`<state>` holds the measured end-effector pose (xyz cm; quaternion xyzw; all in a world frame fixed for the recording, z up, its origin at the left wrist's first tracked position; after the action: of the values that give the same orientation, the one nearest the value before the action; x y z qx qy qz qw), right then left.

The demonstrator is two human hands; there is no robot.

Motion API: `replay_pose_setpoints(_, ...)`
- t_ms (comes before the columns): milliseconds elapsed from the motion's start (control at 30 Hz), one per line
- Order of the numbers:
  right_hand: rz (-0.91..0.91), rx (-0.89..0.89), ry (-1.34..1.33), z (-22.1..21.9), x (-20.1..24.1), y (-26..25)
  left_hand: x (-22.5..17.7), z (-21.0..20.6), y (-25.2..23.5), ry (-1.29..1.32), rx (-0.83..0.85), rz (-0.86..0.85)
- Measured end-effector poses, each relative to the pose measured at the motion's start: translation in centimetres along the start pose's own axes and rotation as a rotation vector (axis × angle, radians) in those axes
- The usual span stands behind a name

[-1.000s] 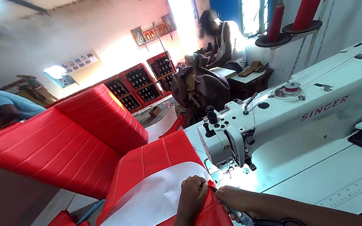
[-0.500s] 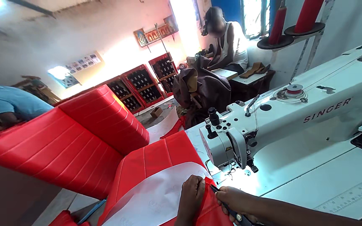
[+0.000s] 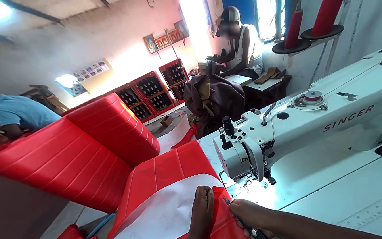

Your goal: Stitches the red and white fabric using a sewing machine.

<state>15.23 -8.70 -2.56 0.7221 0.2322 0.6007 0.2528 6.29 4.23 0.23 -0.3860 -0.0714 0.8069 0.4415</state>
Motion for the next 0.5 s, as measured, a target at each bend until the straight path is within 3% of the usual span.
replay_pose_setpoints(500,-0.009,-0.055,0.005,0.3,1.0,-1.2,0.2,0.4,-0.1,0.024,-0.038,0.011)
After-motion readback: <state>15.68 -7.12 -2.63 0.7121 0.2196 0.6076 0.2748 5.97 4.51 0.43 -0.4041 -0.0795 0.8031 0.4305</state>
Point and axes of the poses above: each hand's wrist, its own y-axis away from the middle knuckle, its own z-axis out of the back of the hand, x = y × z, the point moved 7 cm from there along -y, towards the middle knuckle, and after that the axes turned 1 degree about -z, right-handed, at the moved point
